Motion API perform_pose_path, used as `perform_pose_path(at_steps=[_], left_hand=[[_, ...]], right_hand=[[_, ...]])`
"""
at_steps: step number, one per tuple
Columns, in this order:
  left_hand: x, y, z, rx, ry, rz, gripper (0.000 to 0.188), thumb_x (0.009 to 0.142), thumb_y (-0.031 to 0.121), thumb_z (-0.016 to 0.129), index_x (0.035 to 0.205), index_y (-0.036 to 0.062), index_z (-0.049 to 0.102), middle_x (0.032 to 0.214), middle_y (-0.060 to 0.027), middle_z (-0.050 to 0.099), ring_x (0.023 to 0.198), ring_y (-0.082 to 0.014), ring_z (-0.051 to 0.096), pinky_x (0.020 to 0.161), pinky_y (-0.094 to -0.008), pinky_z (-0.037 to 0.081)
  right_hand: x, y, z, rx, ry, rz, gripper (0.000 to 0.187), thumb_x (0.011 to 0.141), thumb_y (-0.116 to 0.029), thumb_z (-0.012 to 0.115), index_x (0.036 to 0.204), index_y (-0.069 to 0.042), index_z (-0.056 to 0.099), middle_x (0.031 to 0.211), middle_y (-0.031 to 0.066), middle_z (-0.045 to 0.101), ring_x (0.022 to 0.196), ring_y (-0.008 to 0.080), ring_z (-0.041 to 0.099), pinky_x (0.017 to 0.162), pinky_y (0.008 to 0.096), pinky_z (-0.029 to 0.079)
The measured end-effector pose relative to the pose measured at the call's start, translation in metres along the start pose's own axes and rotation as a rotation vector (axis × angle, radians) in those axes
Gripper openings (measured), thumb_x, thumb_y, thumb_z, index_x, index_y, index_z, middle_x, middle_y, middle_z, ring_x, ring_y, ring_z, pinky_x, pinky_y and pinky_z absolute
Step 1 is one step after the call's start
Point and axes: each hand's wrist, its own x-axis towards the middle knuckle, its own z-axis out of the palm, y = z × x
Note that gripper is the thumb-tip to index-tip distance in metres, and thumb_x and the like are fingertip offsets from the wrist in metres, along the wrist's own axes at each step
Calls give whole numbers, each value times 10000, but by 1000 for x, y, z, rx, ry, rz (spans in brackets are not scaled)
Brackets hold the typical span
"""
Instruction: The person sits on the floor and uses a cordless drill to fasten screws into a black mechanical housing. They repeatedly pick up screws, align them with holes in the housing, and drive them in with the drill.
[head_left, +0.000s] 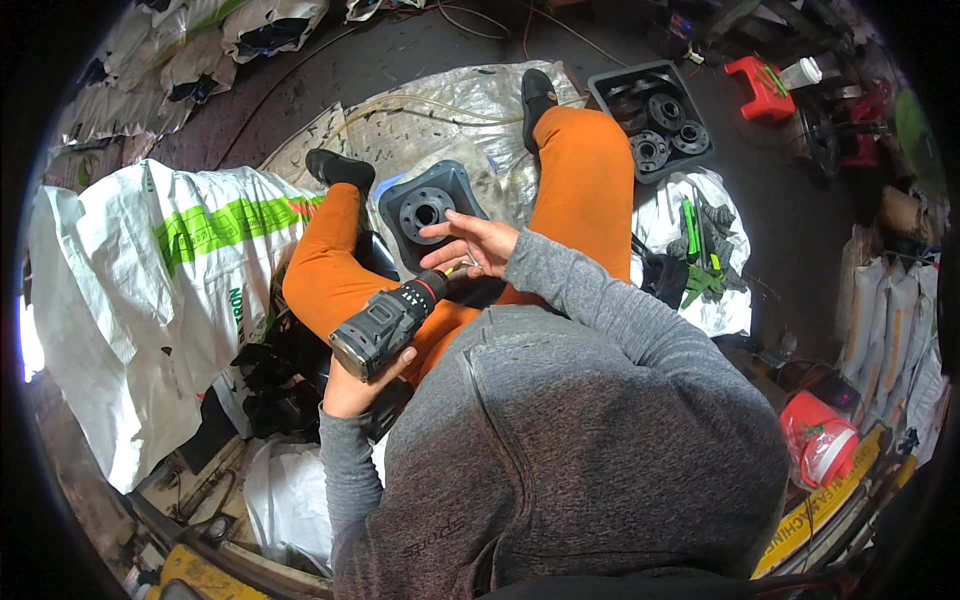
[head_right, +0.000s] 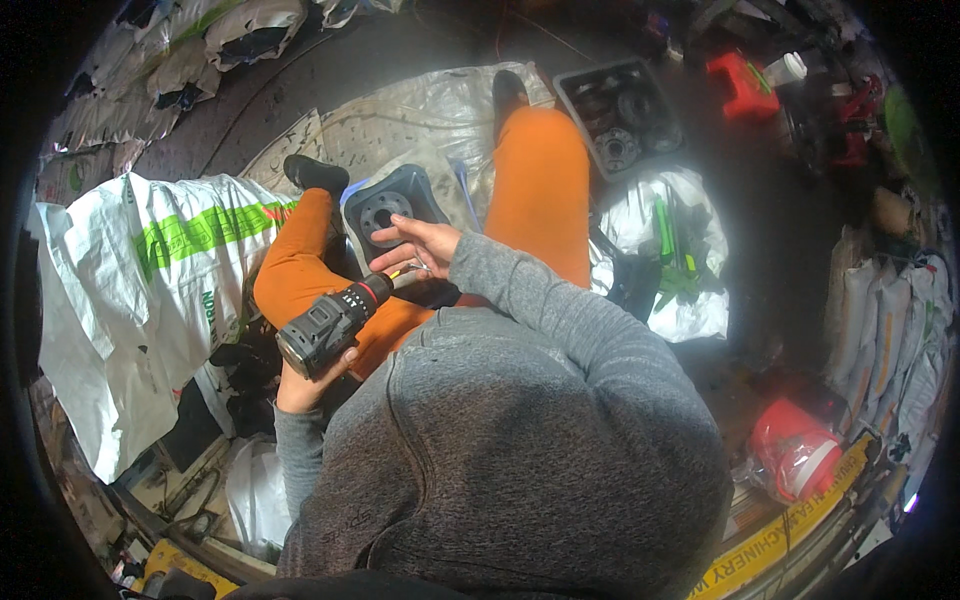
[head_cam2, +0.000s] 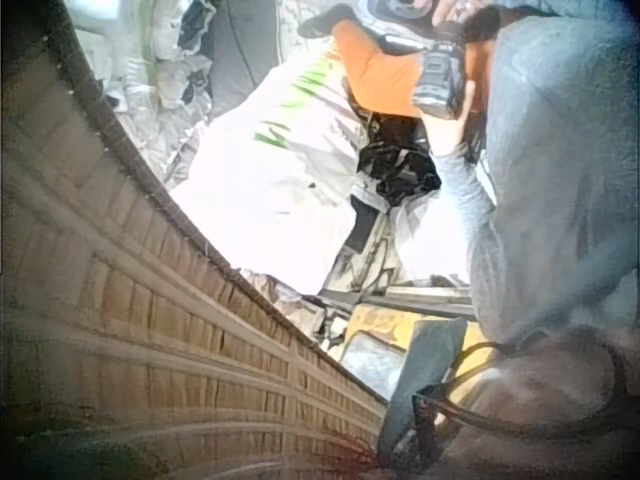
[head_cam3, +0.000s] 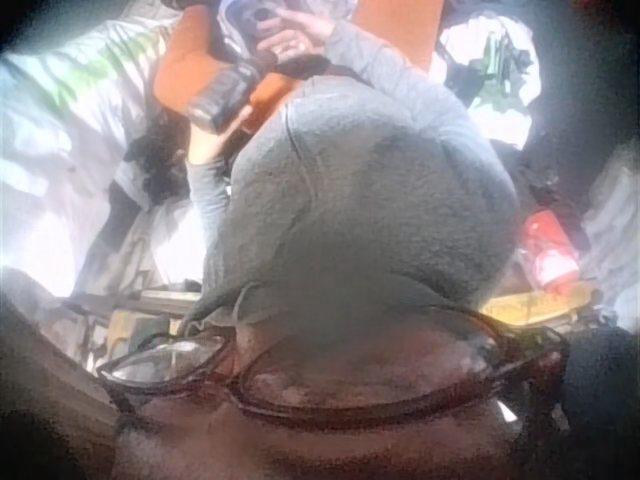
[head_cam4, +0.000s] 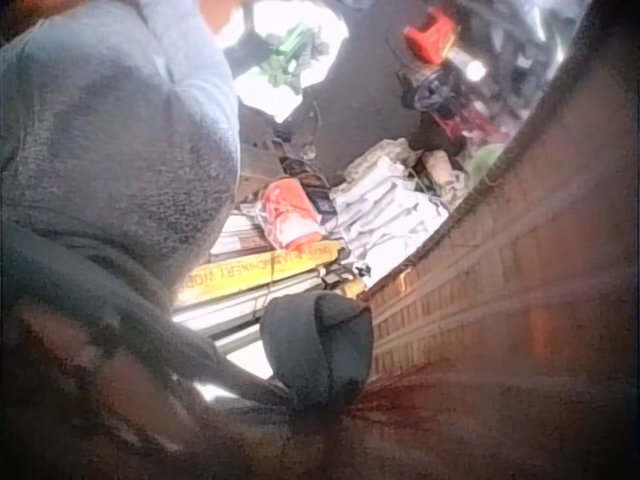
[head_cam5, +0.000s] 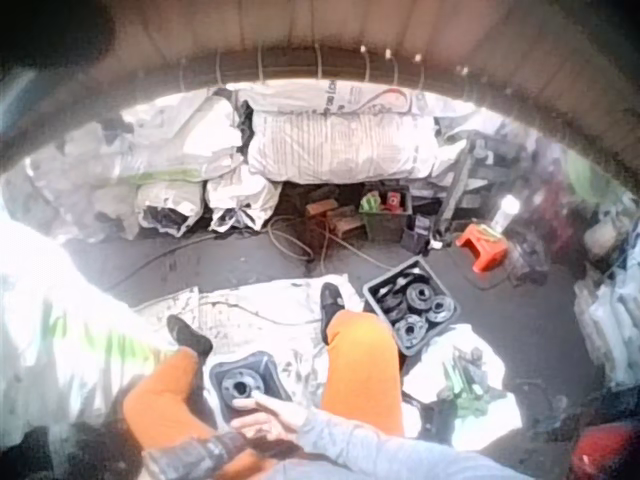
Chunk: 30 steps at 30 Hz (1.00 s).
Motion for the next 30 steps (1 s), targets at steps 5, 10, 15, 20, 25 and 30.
perform_pose_path(at_steps=[5,10,15,20,25,30], left_hand=[[-7,5,-1,-73,84,-16,385,750,162,795,1062,15,624,979,-64,661,891,-168,619,818,-318,490],[-13,0,-11,-122,76,-93,430,756,123,779,1122,8,585,996,-57,646,916,-164,606,841,-321,476],[-14,-4,-13,-96,55,-67,427,760,122,776,1126,11,586,986,-57,652,904,-167,609,835,-321,477],[-13,-2,-16,37,27,10,480,756,106,770,1184,17,575,1086,-86,635,989,-191,601,885,-336,467],[-5,1,-13,95,-28,90,580,741,112,776,1249,2,518,1184,-127,605,1096,-231,585,946,-342,446],[12,0,-13,61,133,32,356,775,135,760,1086,23,629,1036,-83,654,943,-195,621,862,-331,475]], right_hand=[[0,10,-10,55,44,-20,535,978,-434,430,1353,-53,436,1150,139,619,952,171,662,578,176,508],[-2,21,-15,142,15,16,333,916,-198,618,1186,-10,569,1030,83,645,902,127,665,653,204,568],[-1,23,-13,139,87,26,280,891,-134,644,1124,12,591,958,78,662,832,119,672,649,211,585],[1,21,-16,85,47,76,286,890,-133,645,1122,23,582,940,93,669,796,126,678,640,211,591],[5,13,-24,43,-85,142,286,896,-140,637,1125,21,576,926,97,672,769,124,680,642,209,591],[25,21,-43,-150,315,3,328,906,-262,632,1105,-2,613,902,69,676,707,117,658,601,239,551]])
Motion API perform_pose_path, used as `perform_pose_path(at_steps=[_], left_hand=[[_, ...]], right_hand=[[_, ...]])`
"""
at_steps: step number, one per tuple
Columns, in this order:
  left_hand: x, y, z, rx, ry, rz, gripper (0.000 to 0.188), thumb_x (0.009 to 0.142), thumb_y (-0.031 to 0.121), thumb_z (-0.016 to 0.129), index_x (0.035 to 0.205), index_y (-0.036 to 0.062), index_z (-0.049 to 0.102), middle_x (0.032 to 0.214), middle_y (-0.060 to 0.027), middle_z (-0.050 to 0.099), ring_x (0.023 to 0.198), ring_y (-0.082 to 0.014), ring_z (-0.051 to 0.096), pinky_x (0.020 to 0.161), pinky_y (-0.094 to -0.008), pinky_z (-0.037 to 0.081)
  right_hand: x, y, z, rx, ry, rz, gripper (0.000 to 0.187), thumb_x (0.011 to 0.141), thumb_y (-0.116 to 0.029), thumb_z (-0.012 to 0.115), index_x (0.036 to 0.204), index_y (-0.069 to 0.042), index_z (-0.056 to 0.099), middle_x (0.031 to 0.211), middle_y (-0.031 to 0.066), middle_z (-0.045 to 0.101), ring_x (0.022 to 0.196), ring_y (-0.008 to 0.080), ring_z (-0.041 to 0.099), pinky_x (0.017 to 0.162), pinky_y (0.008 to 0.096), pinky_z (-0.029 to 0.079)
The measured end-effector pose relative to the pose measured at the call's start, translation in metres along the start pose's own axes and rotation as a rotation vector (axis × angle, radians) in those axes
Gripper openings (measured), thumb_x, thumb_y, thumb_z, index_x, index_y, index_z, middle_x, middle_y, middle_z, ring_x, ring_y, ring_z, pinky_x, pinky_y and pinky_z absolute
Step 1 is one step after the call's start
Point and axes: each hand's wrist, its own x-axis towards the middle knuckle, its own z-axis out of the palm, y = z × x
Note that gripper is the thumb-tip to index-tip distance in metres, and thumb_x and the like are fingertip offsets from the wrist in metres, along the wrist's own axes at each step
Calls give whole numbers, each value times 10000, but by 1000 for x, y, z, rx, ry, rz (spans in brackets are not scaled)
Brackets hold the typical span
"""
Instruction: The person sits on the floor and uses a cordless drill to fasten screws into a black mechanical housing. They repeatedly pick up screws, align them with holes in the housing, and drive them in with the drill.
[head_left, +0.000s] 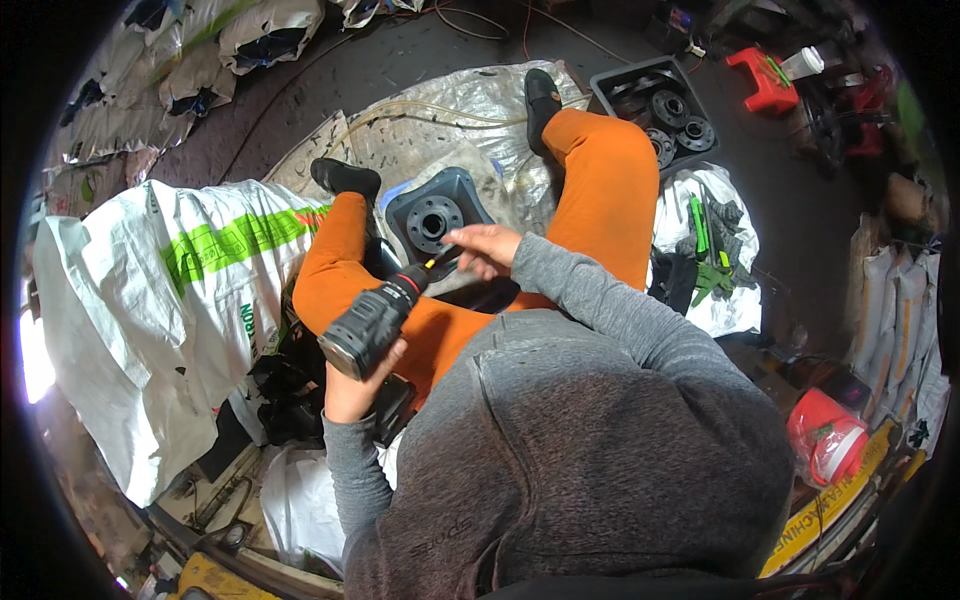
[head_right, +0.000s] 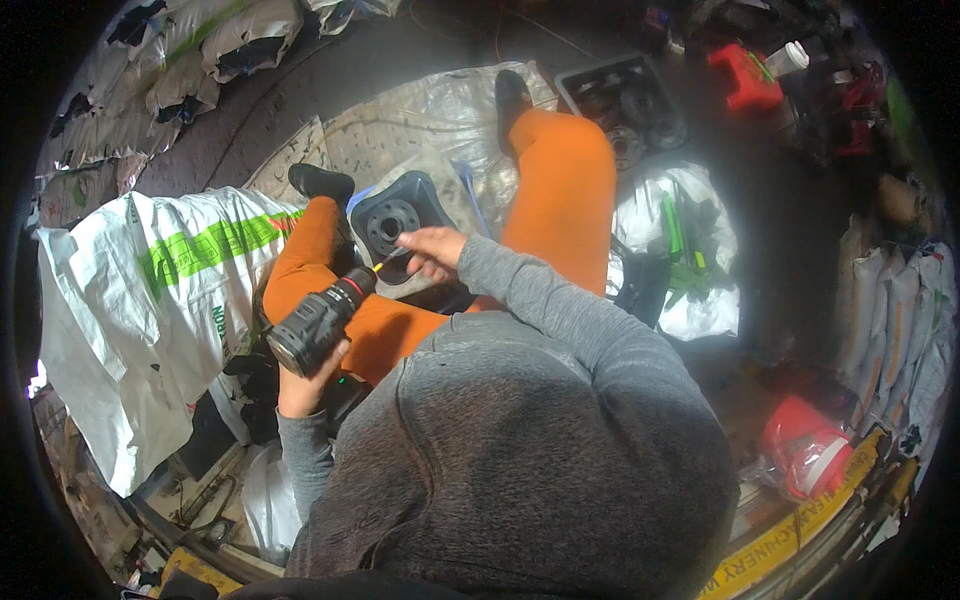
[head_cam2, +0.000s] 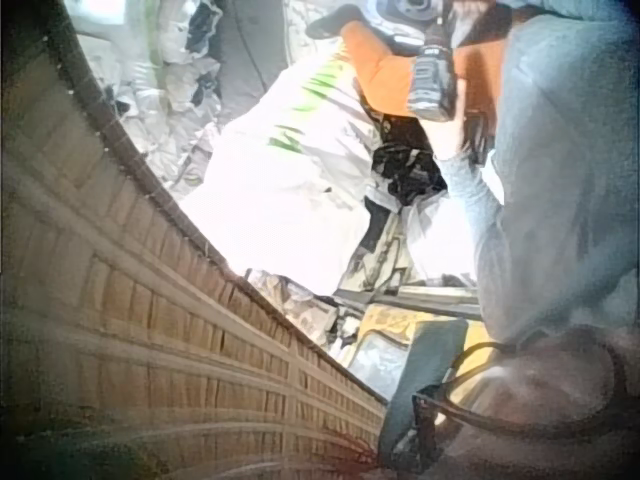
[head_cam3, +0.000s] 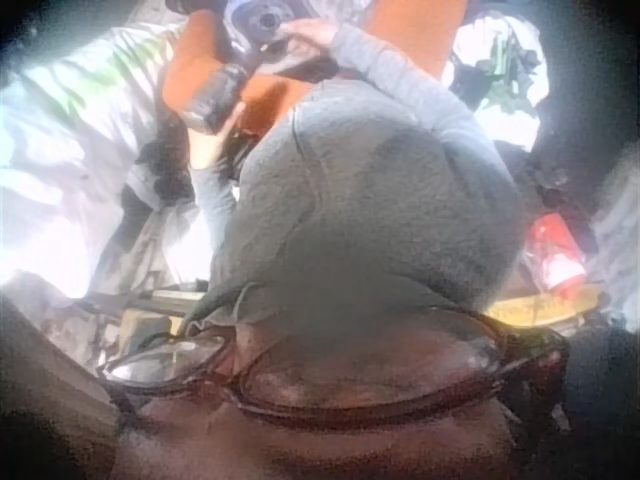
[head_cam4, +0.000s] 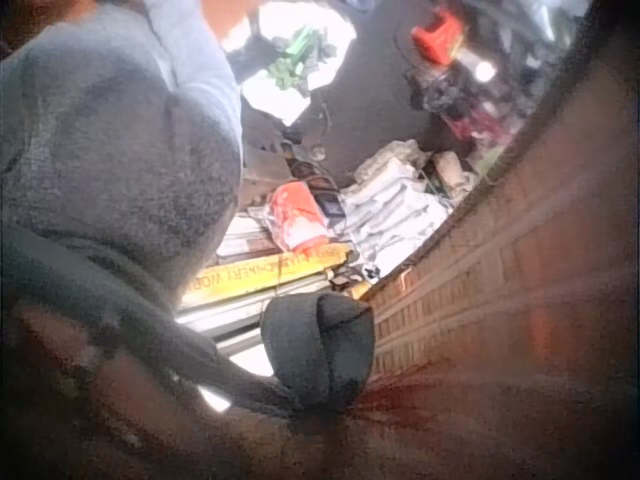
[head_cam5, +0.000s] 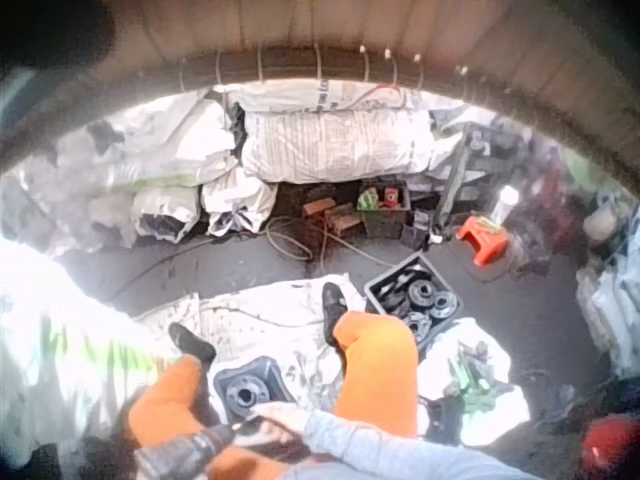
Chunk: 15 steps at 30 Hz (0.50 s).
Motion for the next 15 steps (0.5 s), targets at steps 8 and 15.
perform_pose_path(at_steps=[8,15], left_hand=[[49,-18,-12,69,57,-143,340,788,155,762,1071,9,643,993,-76,682,908,-166,637,822,-308,490],[68,-32,-3,69,-8,-129,354,791,141,747,1094,1,631,1024,-90,675,934,-175,636,836,-310,488]], right_hand=[[77,-6,-24,-511,575,-287,635,731,-561,722,1030,-4,668,967,126,685,928,223,637,875,307,474],[88,-10,-21,-426,347,-178,530,779,-430,729,1067,6,639,924,138,670,803,223,644,733,337,513]])
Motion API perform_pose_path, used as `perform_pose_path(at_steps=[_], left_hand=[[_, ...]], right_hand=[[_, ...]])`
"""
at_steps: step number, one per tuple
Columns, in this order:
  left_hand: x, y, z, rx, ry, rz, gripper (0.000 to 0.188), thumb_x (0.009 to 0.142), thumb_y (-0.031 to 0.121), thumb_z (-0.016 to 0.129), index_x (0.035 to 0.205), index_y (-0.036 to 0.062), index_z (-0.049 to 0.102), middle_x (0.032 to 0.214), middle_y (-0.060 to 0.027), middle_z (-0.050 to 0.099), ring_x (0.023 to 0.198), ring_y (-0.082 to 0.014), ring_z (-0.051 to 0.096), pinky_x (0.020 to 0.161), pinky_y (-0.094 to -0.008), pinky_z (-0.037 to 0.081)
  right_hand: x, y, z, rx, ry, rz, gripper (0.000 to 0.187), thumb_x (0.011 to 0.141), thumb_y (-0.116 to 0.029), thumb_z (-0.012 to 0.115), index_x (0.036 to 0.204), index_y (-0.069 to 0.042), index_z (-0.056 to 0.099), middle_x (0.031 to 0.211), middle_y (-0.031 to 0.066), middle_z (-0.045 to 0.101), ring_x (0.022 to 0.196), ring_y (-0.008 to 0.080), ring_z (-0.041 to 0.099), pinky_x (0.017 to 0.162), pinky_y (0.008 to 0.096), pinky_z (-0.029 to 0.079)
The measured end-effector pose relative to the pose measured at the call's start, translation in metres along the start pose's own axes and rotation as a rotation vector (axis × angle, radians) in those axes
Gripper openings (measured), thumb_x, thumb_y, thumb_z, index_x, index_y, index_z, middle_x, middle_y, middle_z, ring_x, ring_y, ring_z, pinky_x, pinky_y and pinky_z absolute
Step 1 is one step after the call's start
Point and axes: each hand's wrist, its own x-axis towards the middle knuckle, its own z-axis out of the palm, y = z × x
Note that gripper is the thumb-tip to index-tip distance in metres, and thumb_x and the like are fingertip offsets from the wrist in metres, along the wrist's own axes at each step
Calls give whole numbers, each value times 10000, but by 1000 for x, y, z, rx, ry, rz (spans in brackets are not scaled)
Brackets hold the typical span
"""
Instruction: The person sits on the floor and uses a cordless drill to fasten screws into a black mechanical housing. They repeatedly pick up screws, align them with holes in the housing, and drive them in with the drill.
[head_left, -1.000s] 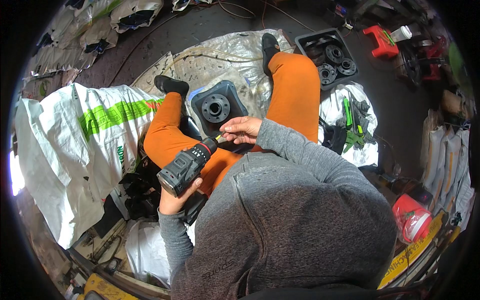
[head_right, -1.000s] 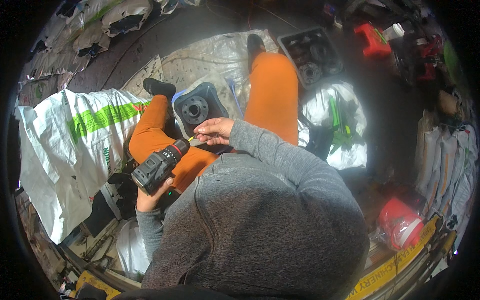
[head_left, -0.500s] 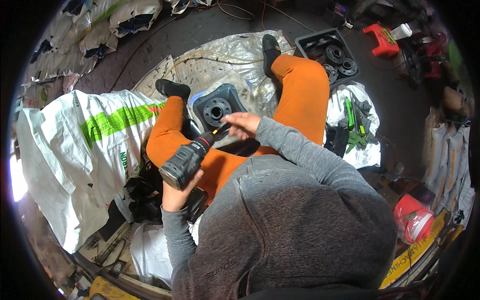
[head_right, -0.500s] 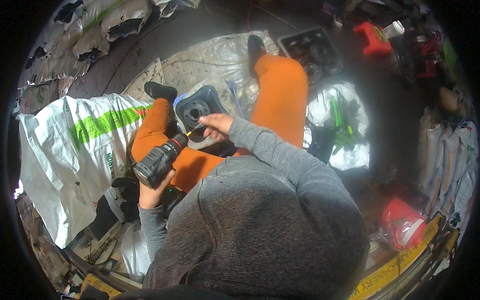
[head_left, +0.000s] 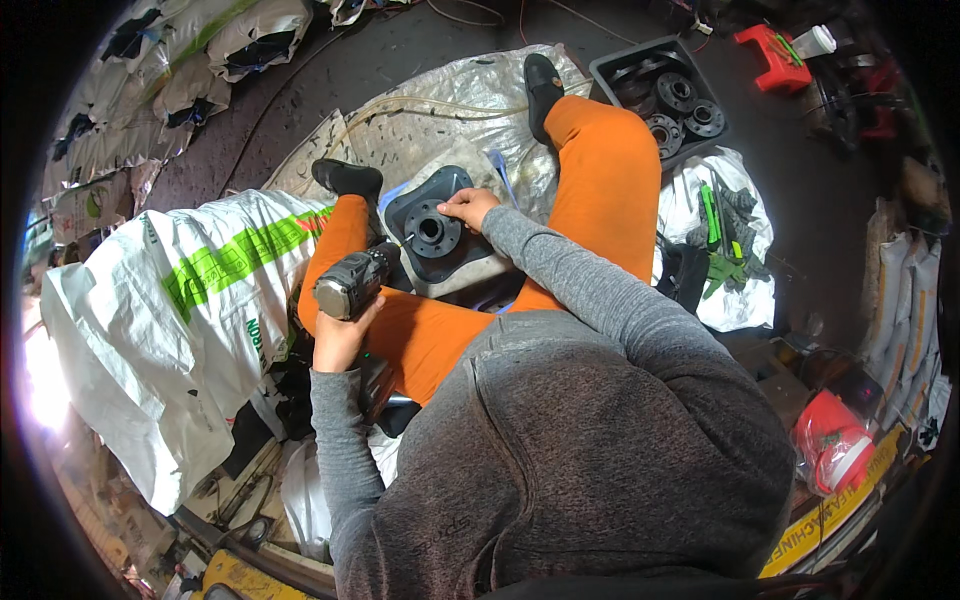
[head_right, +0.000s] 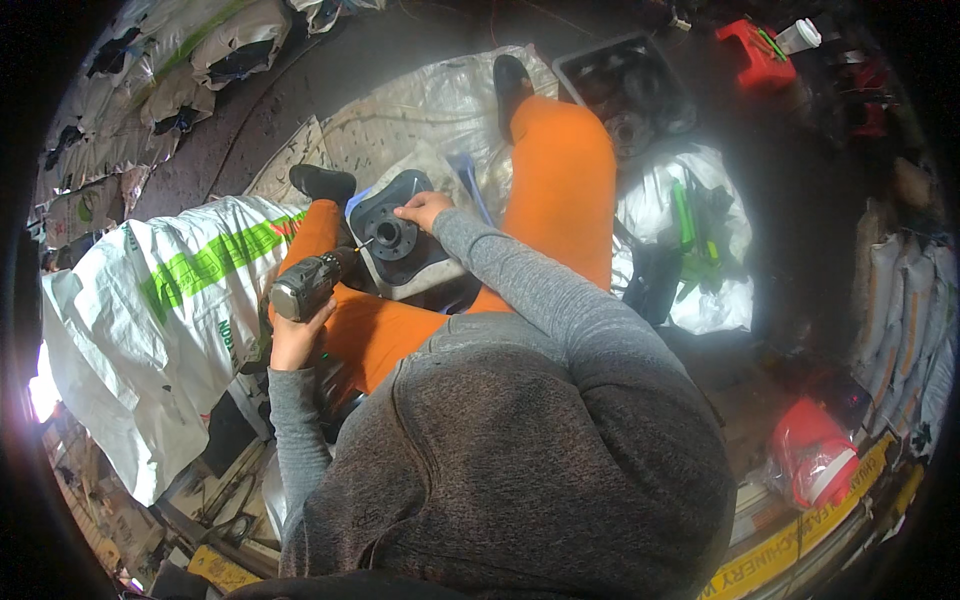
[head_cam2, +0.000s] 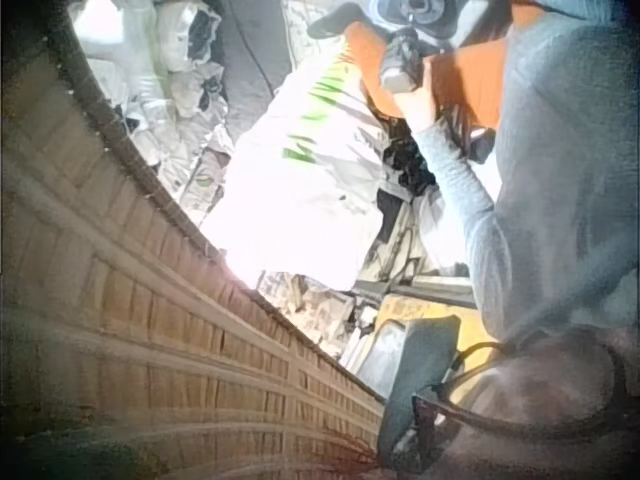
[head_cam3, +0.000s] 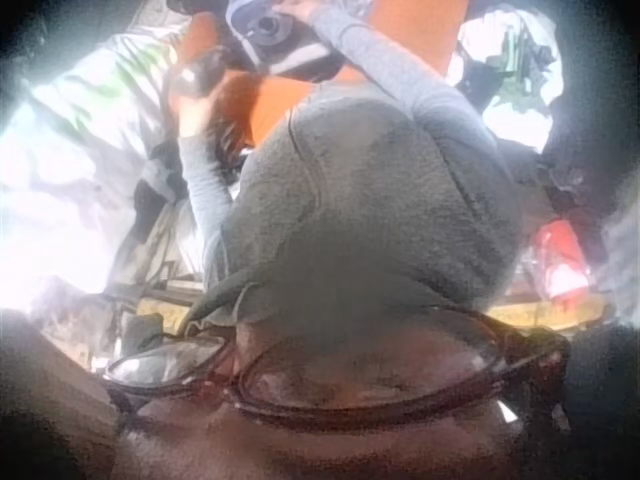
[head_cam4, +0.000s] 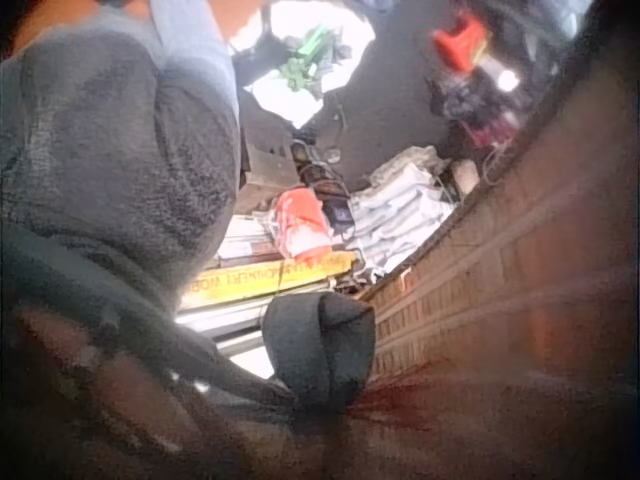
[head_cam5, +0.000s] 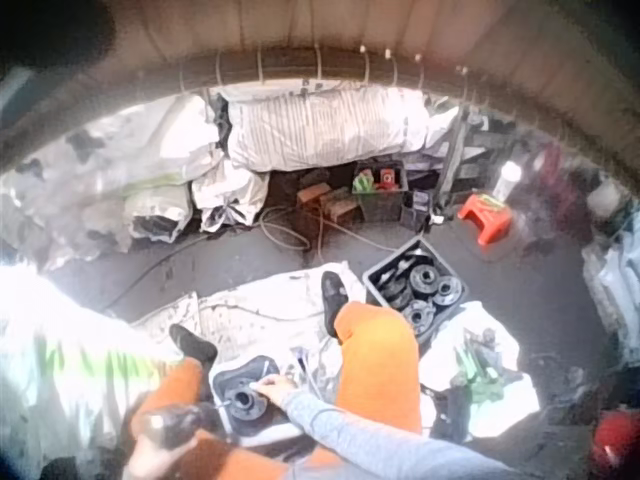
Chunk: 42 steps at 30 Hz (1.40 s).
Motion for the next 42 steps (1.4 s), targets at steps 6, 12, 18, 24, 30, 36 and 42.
perform_pose_path(at_steps=[6,12,18,24,30,36,42], left_hand=[[8,6,4,59,-15,-36,379,787,137,744,1115,-6,618,1003,-95,675,886,-182,644,792,-311,499],[15,27,-3,49,-14,-194,351,785,142,747,1086,18,617,783,-41,637,532,-112,561,464,-263,433],[30,27,-2,-28,-43,-216,273,799,115,734,1042,47,629,737,-5,613,460,-74,492,399,-248,379],[34,22,-4,-38,-50,-276,261,802,172,752,991,49,620,721,-11,613,450,-71,472,395,-244,373],[36,25,-2,-53,-23,-353,238,790,145,757,969,50,630,678,-4,599,419,-76,466,374,-252,367],[43,31,9,82,-50,-214,237,778,122,746,965,38,628,578,2,552,414,-83,477,375,-264,371],[56,28,8,164,-82,-342,326,766,117,738,1055,32,614,649,-30,596,456,-102,507,409,-289,402]], right_hand=[[-19,-3,3,251,-135,8,396,857,-257,694,1059,56,561,732,75,603,535,122,569,462,249,494],[-32,-8,8,463,-168,-10,506,900,-196,628,1226,138,434,852,172,613,608,184,619,548,316,584],[-31,-8,12,517,-131,35,480,906,-156,612,1238,135,420,885,183,610,625,201,626,562,338,594],[-28,-5,16,516,-134,39,470,894,-173,639,1191,132,438,822,139,592,610,186,617,550,356,587],[-30,-5,16,489,-119,50,419,895,-155,628,1168,120,467,851,164,623,635,198,641,556,347,590],[-33,-3,10,292,42,11,338,872,-158,654,1108,55,536,850,132,644,635,167,642,536,304,572],[-32,-5,9,226,80,56,282,852,-158,671,1025,36,561,863,119,651,628,156,642,540,299,567]])
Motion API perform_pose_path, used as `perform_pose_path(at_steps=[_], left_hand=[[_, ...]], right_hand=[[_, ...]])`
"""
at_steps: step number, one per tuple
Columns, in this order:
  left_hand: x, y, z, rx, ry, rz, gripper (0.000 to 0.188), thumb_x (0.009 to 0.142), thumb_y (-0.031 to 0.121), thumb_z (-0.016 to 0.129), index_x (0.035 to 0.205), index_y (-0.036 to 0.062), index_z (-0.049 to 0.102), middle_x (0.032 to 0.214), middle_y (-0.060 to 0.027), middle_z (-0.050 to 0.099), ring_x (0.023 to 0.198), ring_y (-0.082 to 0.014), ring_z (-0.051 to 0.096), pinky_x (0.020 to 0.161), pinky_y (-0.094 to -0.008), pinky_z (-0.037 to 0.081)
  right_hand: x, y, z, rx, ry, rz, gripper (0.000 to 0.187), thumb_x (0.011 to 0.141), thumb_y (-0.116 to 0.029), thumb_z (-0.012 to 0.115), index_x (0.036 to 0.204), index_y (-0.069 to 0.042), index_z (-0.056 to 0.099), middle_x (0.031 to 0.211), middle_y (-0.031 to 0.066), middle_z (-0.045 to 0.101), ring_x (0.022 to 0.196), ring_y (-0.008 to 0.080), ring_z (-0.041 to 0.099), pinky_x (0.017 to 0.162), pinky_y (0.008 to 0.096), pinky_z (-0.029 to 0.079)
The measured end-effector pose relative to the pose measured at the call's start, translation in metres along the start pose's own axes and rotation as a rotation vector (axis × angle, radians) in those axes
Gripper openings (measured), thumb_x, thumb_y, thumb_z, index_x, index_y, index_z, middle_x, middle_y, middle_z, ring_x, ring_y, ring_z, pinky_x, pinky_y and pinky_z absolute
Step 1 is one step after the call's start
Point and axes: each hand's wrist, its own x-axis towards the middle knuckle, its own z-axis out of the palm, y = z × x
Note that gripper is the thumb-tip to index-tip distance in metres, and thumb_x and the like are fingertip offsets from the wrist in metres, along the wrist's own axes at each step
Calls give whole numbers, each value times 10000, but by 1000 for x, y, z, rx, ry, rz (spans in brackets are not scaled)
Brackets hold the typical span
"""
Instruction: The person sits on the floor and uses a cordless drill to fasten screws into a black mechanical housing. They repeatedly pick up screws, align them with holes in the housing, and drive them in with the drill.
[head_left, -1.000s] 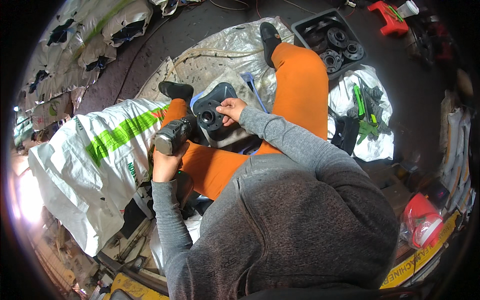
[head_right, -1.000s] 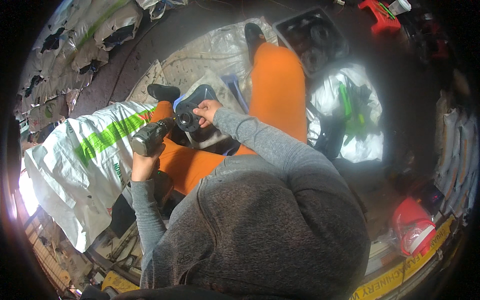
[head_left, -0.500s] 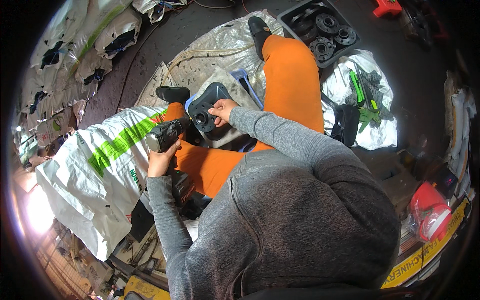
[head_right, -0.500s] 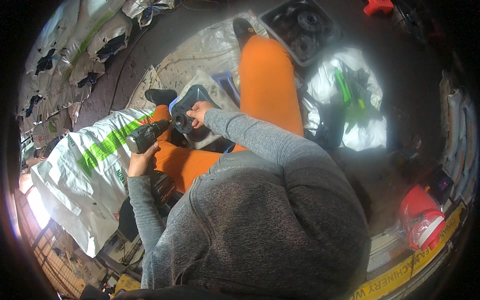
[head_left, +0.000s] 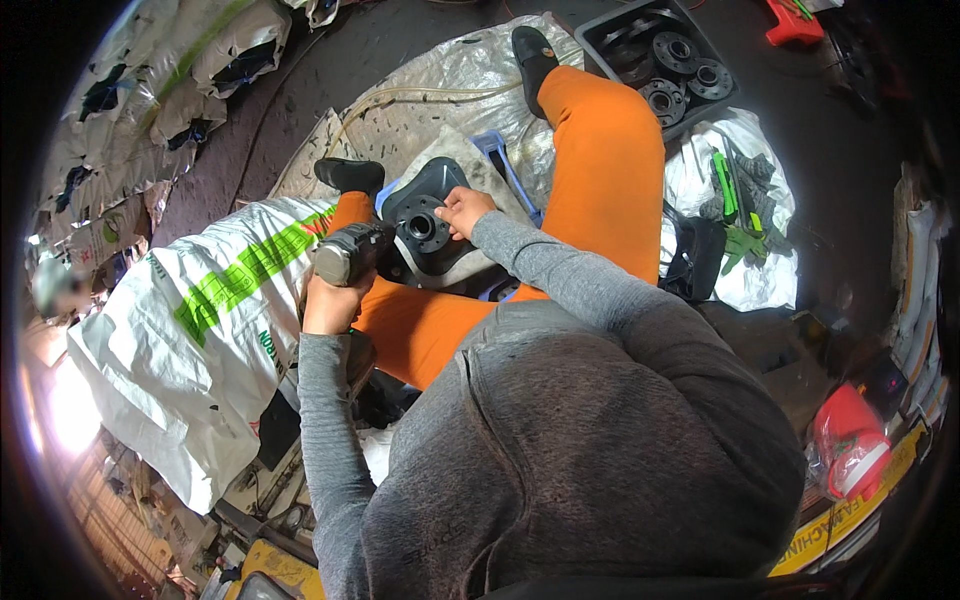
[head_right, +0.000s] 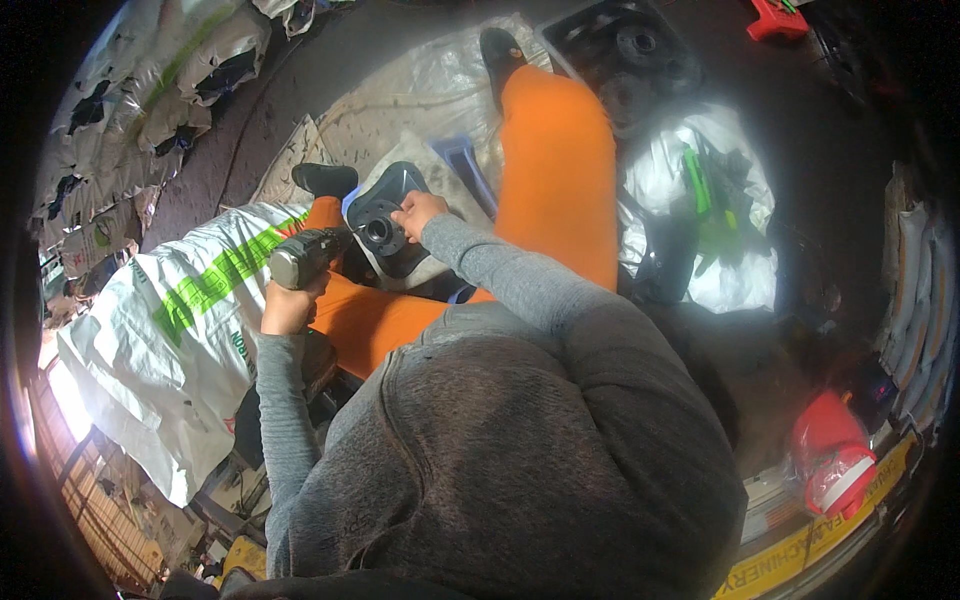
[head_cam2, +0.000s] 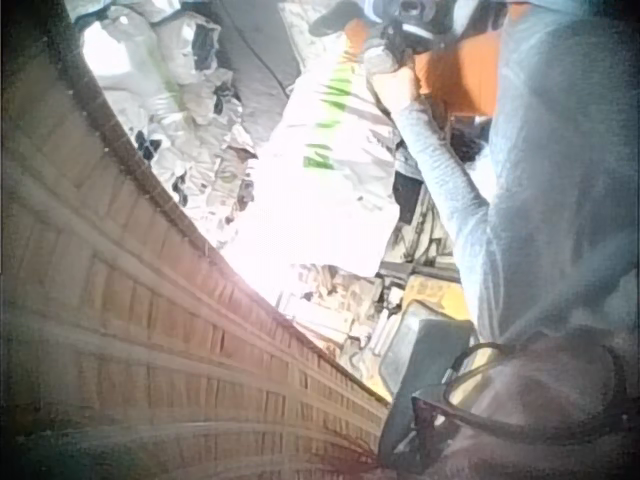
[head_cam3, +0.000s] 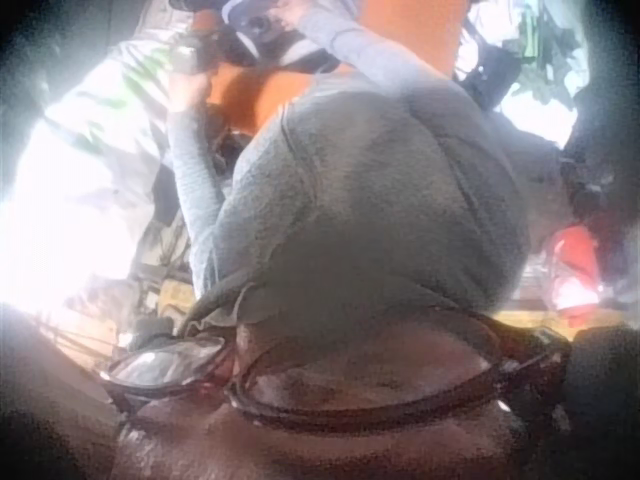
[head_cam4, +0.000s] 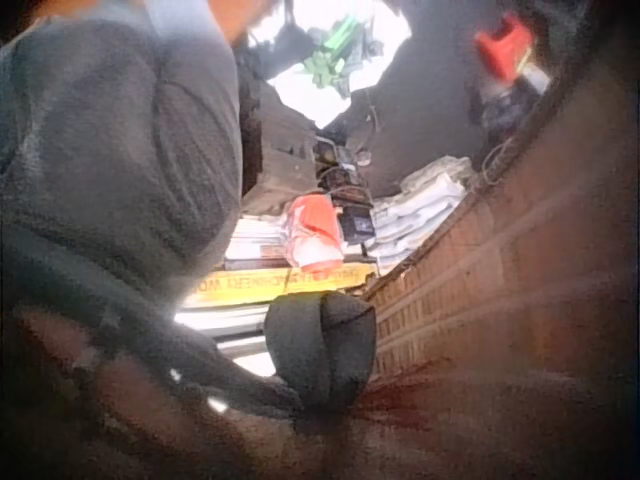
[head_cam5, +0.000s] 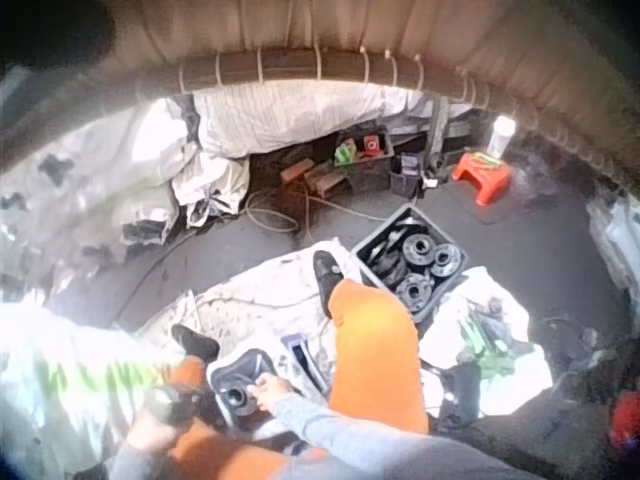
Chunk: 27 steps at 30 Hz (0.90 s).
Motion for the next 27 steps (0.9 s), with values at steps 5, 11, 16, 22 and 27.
perform_pose_path(at_steps=[5,11,16,22,27], left_hand=[[4,1,8,121,20,170,409,754,104,719,1139,34,601,1029,-107,656,925,-219,631,797,-332,497],[9,-8,14,187,44,335,367,750,82,708,1102,33,615,1066,-110,646,1012,-229,614,880,-339,472],[18,-13,14,98,70,403,355,758,121,715,1085,26,614,866,-105,666,750,-216,650,671,-339,517],[-14,-4,13,-151,95,285,235,780,128,743,937,13,611,584,-17,560,383,-95,484,351,-263,359],[-67,-38,-6,-239,225,491,342,792,116,728,1095,16,603,779,-45,630,606,-147,602,554,-287,488]], right_hand=[[-3,8,4,40,13,48,279,852,-160,675,1022,28,558,868,120,648,625,154,643,536,291,563],[8,17,2,65,-43,35,252,848,-170,692,952,11,551,773,75,603,580,129,619,479,277,540],[5,14,2,-24,3,-11,248,847,-178,693,931,8,552,733,68,609,543,122,610,472,271,531],[10,12,5,0,39,-38,246,847,-183,692,947,-2,559,730,65,614,534,122,606,466,271,524],[9,20,6,-30,44,-54,327,838,-191,696,1050,25,571,876,123,647,576,154,623,489,292,545]])
